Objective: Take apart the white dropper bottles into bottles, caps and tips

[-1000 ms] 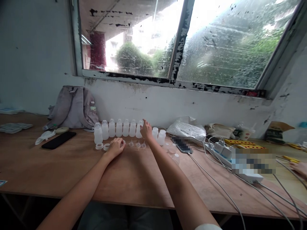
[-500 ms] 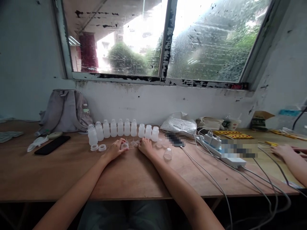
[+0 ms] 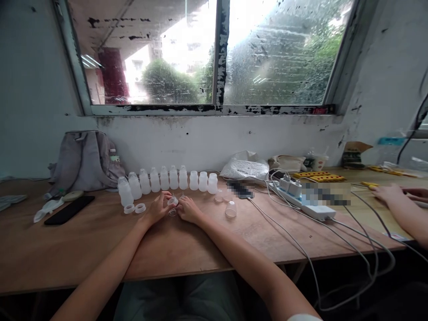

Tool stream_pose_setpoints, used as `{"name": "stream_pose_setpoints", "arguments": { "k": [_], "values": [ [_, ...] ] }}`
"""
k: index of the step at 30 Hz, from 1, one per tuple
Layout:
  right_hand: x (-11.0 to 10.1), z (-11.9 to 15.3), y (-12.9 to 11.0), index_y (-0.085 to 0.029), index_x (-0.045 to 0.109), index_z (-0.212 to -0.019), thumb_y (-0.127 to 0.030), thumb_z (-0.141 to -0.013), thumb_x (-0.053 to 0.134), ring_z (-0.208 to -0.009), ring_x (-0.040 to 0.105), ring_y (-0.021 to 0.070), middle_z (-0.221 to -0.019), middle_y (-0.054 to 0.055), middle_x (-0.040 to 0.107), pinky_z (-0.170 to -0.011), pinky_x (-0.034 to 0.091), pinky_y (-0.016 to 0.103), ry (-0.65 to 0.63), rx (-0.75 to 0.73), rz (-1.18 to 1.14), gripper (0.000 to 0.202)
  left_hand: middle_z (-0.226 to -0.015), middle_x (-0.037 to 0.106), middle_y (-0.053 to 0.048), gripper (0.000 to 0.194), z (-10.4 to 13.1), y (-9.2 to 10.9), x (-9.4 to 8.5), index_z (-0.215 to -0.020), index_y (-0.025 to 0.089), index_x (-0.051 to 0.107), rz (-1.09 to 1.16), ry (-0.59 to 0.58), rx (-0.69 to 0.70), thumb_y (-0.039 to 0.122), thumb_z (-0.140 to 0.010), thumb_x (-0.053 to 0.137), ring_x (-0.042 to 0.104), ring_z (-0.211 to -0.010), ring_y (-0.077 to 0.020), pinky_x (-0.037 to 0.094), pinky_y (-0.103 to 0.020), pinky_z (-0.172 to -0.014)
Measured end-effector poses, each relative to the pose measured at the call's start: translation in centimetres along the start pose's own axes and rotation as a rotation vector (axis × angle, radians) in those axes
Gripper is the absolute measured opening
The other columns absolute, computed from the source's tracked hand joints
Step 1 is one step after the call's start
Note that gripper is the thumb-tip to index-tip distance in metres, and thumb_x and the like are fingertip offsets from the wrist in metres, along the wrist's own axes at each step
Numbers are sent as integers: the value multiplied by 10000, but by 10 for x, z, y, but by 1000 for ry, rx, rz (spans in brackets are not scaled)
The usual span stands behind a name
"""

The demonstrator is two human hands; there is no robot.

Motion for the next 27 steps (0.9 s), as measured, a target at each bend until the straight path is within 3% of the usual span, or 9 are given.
{"name": "stream_pose_setpoints", "arguments": {
  "k": [4, 8, 12, 17, 21, 23, 27],
  "values": [
    [-11, 1, 19, -168, 542, -861, -22, -682, 416, -840, 495, 165, -869, 47, 589, -758, 371, 281, 93, 88, 6, 263, -901, 585, -50, 368, 1, 3, 7, -983, 211, 420, -37, -69, 10, 388, -696, 569, 554, -879, -200, 396, -336, -803],
    [-12, 2, 30, -164, 542, -859, -17, -677, 400, -865, 492, 167, -881, 52, 594, -767, 368, 279, 84, 160, 20, 274, -804, 596, -30, 423, 4, 0, 16, -979, 221, 470, -97, -168, -21, 431, -639, 610, 560, -818, -205, 408, -326, -758],
    [-9, 3, 28, -170, 537, -873, -24, -680, 397, -876, 489, 169, -896, 45, 596, -770, 367, 276, 59, 155, 36, 280, -849, 589, -39, 378, 4, 0, 17, -950, 220, 526, -65, -163, -4, 451, -656, 582, 543, -818, -192, 412, -301, -737],
    [-14, 3, 9, -176, 510, -936, -28, -652, 428, -883, 498, 166, -925, 41, 586, -791, 372, 283, 54, 45, -29, 331, -699, 579, -15, 189, -2, -19, 14, -715, 189, 557, 112, -65, -135, 365, -741, 494, 529, -679, -154, 406, -267, -667],
    [-26, 6, -25, -203, 461, -1043, -105, -684, 484, -935, 491, 166, -998, 50, 550, -826, 370, 278, 87, -133, -106, 374, -655, 554, 14, 184, -4, -28, 16, -766, 187, 528, 202, -19, -180, 328, -789, 411, 510, -611, -121, 404, -226, -587],
    [-29, 7, -31, -212, 475, -1012, -169, -741, 467, -891, 506, 162, -966, 54, 548, -793, 387, 271, 114, -126, -113, 275, -647, 542, 21, 198, -4, -31, 20, -779, 185, 520, 261, -22, -197, 342, -791, 399, 501, -582, -111, 406, -209, -537],
    [-26, 5, -19, -199, 484, -935, -258, -784, 452, -705, 513, 134, -852, 38, 546, -659, 410, 243, 166, -20, -153, 166, -727, 552, -3, 297, -4, -35, 24, -865, 174, 517, 381, -17, -246, 395, -819, 324, 526, -632, -117, 430, -209, -529]
  ]
}}
Point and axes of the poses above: each hand's wrist, its own z-axis away from the middle knuckle, its own x-axis out of the palm, y = z × x, the point moved 10 cm from there along -z, towards the middle knuckle
